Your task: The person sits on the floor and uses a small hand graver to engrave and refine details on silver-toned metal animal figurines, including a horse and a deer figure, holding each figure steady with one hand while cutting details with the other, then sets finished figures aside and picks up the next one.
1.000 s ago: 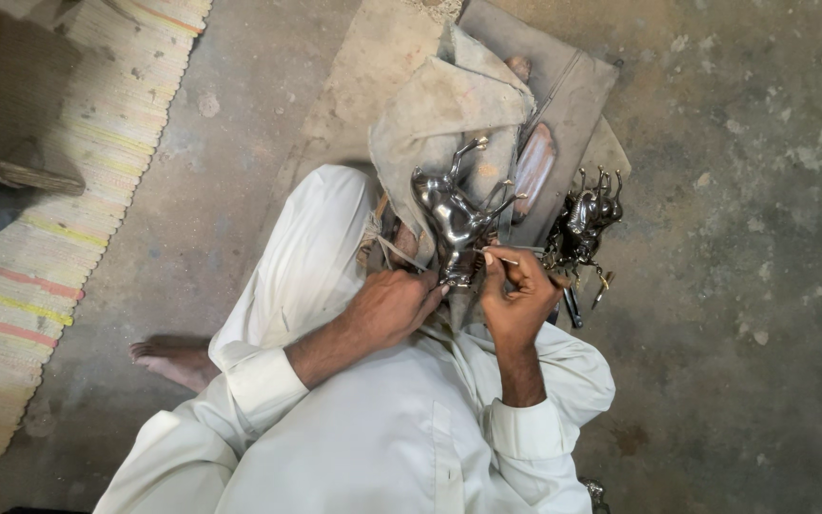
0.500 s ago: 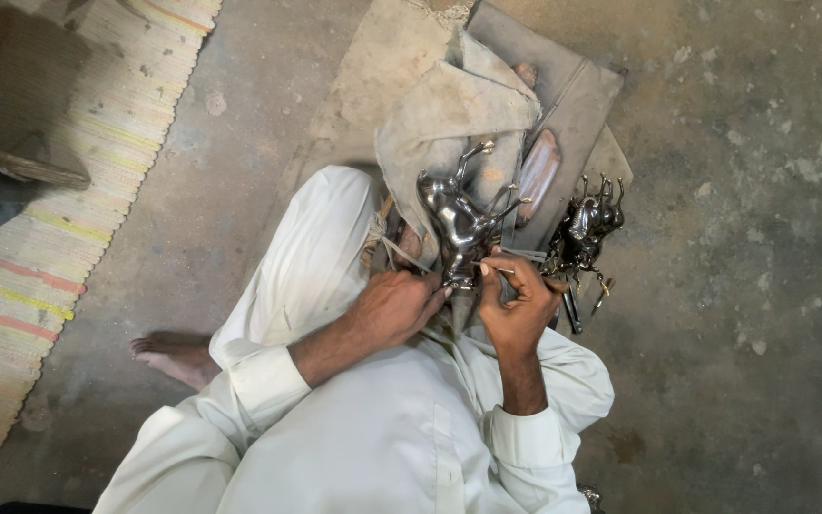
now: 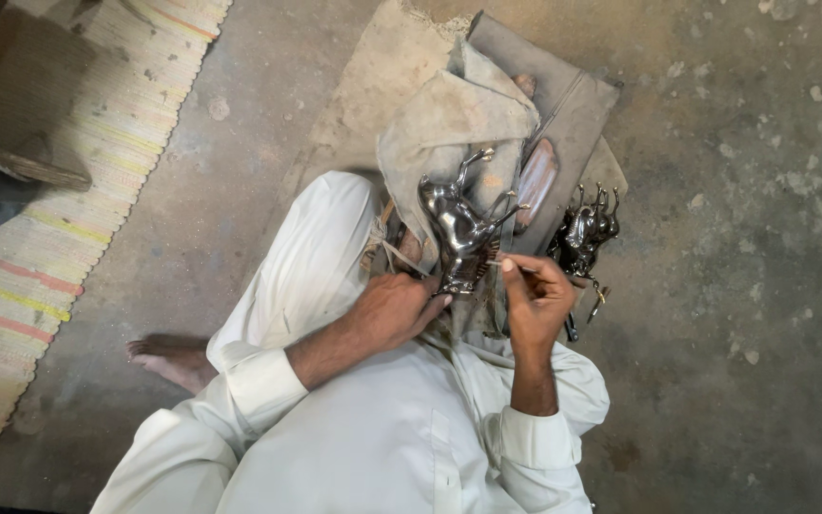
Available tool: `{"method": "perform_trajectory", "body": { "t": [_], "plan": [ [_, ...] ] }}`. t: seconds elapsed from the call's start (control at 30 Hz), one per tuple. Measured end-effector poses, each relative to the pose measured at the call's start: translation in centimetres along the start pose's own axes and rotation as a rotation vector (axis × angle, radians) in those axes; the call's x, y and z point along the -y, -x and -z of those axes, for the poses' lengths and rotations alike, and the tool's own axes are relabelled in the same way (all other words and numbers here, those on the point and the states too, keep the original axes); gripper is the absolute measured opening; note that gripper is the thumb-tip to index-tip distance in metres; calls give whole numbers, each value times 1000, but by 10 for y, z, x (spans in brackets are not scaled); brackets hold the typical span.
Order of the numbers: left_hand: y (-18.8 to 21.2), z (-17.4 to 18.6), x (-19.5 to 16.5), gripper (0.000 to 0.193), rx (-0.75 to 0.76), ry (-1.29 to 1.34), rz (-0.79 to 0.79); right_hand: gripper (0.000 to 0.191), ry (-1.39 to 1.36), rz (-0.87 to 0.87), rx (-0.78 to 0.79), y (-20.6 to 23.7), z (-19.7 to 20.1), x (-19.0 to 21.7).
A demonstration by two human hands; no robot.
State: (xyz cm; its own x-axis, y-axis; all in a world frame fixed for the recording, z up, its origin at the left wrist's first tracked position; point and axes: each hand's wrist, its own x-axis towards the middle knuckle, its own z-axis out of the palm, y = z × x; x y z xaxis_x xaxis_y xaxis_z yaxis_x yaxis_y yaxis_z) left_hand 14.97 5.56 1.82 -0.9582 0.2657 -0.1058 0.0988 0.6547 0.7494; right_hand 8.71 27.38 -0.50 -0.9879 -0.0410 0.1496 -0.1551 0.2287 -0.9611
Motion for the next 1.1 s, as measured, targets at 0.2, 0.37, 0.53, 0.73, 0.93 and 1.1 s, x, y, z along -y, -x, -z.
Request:
{"method": "perform_trajectory", "body": {
  "t": [0.2,0.37,0.53,0.73,0.93,1.1],
  "plan": [
    [8,6,-6,40,1,-31,-25,18,272,398,79,-28,-16,43],
    [14,19,-22,45,17,-16,-67,73,893,417,271,-48,-63,78],
    [26,53,-38,42,107,144,-68,61,787,269,281,-55,-58,78],
    [21,83,-44,38,179,587,-29,39,207,180,129,-46,-25,48],
    [-4,80,-20,67,-130,488,-397,31,-210,-101,-47,-22,11,28],
    [-61,45,-12,107,-191,34,-567,22,-335,-273,-20,-15,4,0]
  ]
}}
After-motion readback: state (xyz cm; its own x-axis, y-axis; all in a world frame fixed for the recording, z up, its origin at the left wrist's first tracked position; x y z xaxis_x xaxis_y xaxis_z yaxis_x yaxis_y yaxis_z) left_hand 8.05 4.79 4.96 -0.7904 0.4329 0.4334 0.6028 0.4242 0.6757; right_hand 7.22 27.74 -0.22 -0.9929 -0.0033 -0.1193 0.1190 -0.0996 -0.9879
